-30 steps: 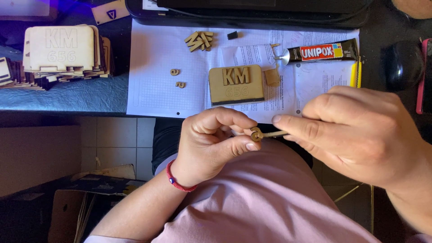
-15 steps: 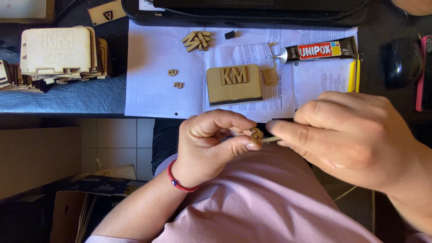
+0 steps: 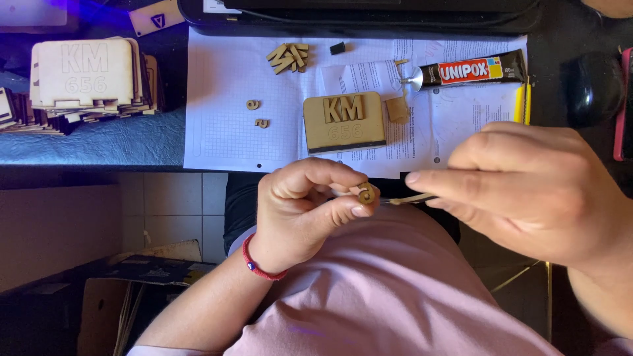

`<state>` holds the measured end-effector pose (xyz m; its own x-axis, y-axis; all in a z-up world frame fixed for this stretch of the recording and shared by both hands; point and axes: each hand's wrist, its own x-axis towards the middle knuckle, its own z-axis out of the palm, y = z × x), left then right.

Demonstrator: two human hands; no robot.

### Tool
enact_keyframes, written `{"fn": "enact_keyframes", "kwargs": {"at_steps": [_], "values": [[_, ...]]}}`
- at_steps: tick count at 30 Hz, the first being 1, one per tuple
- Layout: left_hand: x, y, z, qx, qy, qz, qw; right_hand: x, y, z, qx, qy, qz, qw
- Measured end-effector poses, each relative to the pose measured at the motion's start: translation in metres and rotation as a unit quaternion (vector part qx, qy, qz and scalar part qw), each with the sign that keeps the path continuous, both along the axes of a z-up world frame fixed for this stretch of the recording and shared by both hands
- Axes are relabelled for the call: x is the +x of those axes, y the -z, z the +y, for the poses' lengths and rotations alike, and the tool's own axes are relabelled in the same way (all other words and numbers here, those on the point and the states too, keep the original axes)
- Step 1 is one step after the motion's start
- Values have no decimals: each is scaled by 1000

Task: Applying glue to small laser-cut wooden numbers and letters and attaching them to a wooden plaque to assemble a sign.

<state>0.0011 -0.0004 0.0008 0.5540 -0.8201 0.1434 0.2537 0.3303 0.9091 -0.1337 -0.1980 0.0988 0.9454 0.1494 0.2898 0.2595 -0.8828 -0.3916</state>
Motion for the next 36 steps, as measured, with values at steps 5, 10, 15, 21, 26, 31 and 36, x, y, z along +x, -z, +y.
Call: {"fn": "enact_keyframes", "kwargs": {"at_steps": [5, 10, 15, 21, 26, 31, 36], "values": [[4, -3, 0, 1, -13, -18, 1000, -1, 9, 11, 114, 82, 0, 990], [6, 1, 1, -15, -10, -1, 1000, 4, 30, 25, 140, 85, -39, 986], [4, 3, 1, 12, -18, -2, 1000, 10, 41, 26, 136, 47, -74, 987], [3, 7, 2, -4, 1, 54, 999, 9, 47, 19, 138, 75, -78, 985], [20, 1, 9, -32, -39, 11, 999, -6, 59, -1, 157, 131, -77, 976], [43, -12, 15, 111, -117, -130, 978, -23, 95, -24, 156, 266, -48, 950], [62, -15, -5, 233, -18, -497, 835, -1, 112, -18, 207, 166, -79, 961]]}}
